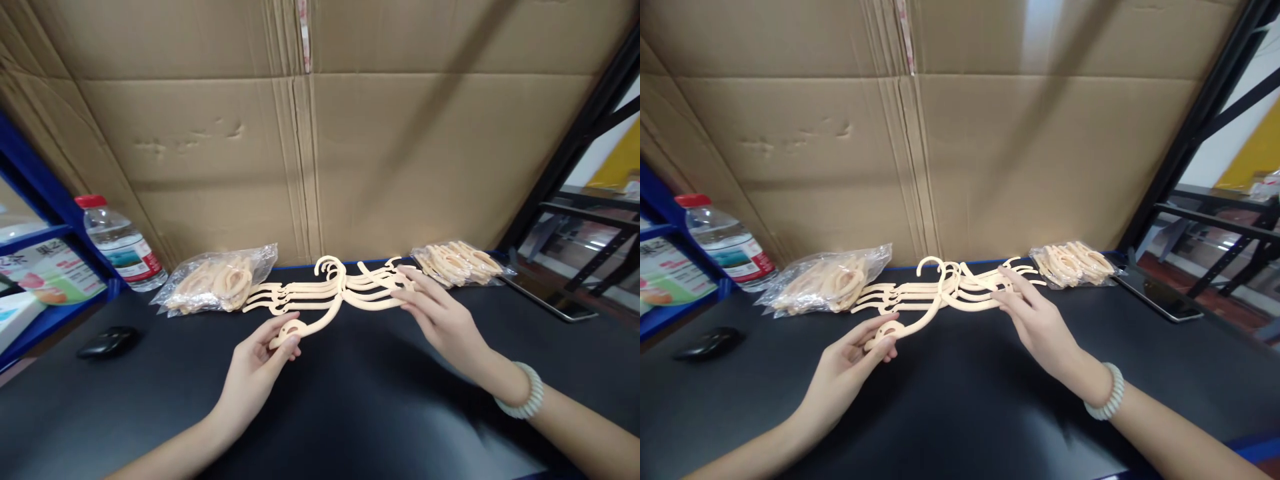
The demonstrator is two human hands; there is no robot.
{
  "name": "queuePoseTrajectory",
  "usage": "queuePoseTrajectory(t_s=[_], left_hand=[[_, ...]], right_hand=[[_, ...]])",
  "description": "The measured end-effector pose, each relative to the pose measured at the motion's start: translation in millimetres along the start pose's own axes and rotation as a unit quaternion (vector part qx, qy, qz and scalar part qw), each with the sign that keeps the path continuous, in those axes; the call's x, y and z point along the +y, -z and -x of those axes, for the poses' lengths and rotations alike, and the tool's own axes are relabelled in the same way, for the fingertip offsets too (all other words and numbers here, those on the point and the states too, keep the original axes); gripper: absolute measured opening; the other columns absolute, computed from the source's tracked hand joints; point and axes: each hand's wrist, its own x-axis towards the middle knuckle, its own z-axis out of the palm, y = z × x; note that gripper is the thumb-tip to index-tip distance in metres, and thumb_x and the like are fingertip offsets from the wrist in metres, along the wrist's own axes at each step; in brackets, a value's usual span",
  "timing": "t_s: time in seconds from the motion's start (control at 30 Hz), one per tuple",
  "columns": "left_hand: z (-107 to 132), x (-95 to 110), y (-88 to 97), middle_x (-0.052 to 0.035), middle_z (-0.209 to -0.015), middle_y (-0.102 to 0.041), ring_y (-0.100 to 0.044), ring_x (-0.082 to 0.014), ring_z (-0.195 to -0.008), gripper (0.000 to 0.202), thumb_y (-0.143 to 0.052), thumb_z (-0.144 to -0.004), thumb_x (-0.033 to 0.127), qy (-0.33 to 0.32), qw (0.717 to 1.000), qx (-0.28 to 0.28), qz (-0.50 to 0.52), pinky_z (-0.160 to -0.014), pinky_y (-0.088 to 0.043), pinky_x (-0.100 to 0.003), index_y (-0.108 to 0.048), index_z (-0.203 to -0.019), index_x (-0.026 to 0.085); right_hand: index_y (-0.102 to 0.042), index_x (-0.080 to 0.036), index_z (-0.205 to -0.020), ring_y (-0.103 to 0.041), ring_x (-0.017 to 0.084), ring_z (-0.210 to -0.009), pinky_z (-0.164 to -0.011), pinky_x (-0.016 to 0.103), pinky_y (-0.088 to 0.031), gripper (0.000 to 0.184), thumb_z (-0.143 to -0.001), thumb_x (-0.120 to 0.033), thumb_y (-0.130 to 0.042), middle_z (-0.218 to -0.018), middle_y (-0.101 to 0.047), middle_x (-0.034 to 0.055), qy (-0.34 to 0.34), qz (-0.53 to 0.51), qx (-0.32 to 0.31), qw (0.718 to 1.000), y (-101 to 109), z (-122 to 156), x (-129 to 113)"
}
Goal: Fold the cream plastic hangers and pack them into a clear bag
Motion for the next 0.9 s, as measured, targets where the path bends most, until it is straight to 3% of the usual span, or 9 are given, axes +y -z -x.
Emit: queuePoseTrajectory(t_s=[0.07,0.17,0.37,0.47,0.57,0.63,0.73,0.8,0.9], left_hand=[[0.1,-0.1,0.5,-0.0013,-0.08,-0.066,-0.06,-0.014,-0.067,0.037,-0.071,-0.079,0.036,0.004,1.0,0.0,0.009,-0.065,-0.051,-0.024,-0.066,-0.11,0.018],[-1.2,2.3,1.2,-0.0012,-0.081,-0.066,-0.06,-0.0126,-0.068,0.038,-0.073,-0.077,0.035,0.014,0.999,0.019,0.027,-0.065,-0.051,-0.022,-0.066,-0.11,0.018],[-6.3,13.1,-1.7,-0.0003,-0.08,-0.063,-0.058,-0.0115,-0.071,0.039,-0.08,-0.07,0.029,0.026,0.988,0.077,0.131,-0.068,-0.05,-0.02,-0.066,-0.104,0.016],[-3.3,14.6,-7.5,-0.0018,-0.083,-0.062,-0.057,-0.0134,-0.073,0.031,-0.079,-0.07,0.03,0.024,0.991,0.042,0.123,-0.062,-0.05,-0.021,-0.066,-0.094,0.015],[5.7,13.7,-16.0,-0.0022,-0.079,-0.061,-0.055,-0.0129,-0.068,0.022,-0.075,-0.074,0.032,0.031,0.994,-0.053,0.09,-0.06,-0.05,-0.023,-0.064,-0.082,0.014],[12.4,12.6,-21.6,-0.0023,-0.077,-0.06,-0.055,-0.013,-0.067,0.022,-0.073,-0.076,0.033,0.05,0.989,-0.112,0.084,-0.06,-0.05,-0.024,-0.064,-0.082,0.014],[18.1,10.2,-26.6,-0.0031,-0.079,-0.061,-0.057,-0.0143,-0.069,0.022,-0.072,-0.077,0.033,0.069,0.983,-0.143,0.093,-0.061,-0.051,-0.025,-0.063,-0.085,0.014],[17.9,8.0,-26.9,-0.0039,-0.081,-0.063,-0.06,-0.0158,-0.073,0.022,-0.07,-0.078,0.033,0.062,0.986,-0.125,0.091,-0.065,-0.052,-0.027,-0.064,-0.088,0.015],[14.6,5.8,-24.3,-0.0046,-0.085,-0.067,-0.063,-0.0177,-0.081,0.02,-0.071,-0.079,0.031,0.036,0.994,-0.071,0.069,-0.075,-0.053,-0.029,-0.065,-0.091,0.016]], right_hand=[[-0.056,-0.022,-0.113,-0.06,0.024,-0.111,-0.092,0.041,-0.051,0.021,-0.093,-0.018,-0.051,-0.12,-0.062,0.0117,-0.042,-0.109,0.009,0.993,-0.9,0.6,0.4],[-0.058,-0.022,-0.109,-0.063,0.022,-0.102,-0.087,0.038,-0.054,0.02,-0.089,-0.023,-0.059,-0.108,-0.066,0.009,-0.114,-0.261,-0.02,0.958,-0.1,-1.8,4.6],[-0.057,-0.022,-0.12,-0.066,0.019,-0.098,-0.09,0.037,-0.053,0.043,-0.08,-0.027,-0.071,-0.108,-0.069,0.0082,-0.253,-0.478,-0.08,0.837,-0.6,-7.3,10.4],[-0.052,-0.02,-0.124,-0.067,0.02,-0.095,-0.089,0.038,-0.052,0.051,-0.078,-0.03,-0.073,-0.099,-0.071,0.0077,-0.317,-0.539,-0.086,0.775,-7.5,-4.0,-4.6],[-0.051,-0.022,-0.112,-0.068,0.017,-0.082,-0.079,0.033,-0.053,0.043,-0.077,-0.031,-0.074,-0.086,-0.072,0.0043,-0.349,-0.578,-0.095,0.732,-16.7,1.9,-27.0],[-0.05,-0.022,-0.095,-0.066,0.014,-0.073,-0.071,0.028,-0.053,0.031,-0.078,-0.032,-0.073,-0.079,-0.07,0.0014,-0.351,-0.579,-0.105,0.728,-21.8,5.7,-39.4],[-0.051,-0.019,-0.078,-0.064,0.014,-0.071,-0.069,0.027,-0.052,0.026,-0.08,-0.036,-0.071,-0.076,-0.067,0.0008,-0.308,-0.54,-0.163,0.766,-24.2,8.9,-49.4],[-0.06,-0.018,-0.08,-0.064,0.015,-0.078,-0.075,0.029,-0.053,0.021,-0.083,-0.038,-0.066,-0.082,-0.067,0.0031,-0.26,-0.513,-0.219,0.788,-22.2,9.3,-51.9],[-0.068,-0.021,-0.105,-0.063,0.018,-0.095,-0.085,0.032,-0.053,0.025,-0.091,-0.037,-0.056,-0.111,-0.065,0.0077,-0.199,-0.52,-0.281,0.781,-17.3,8.8,-53.3]])
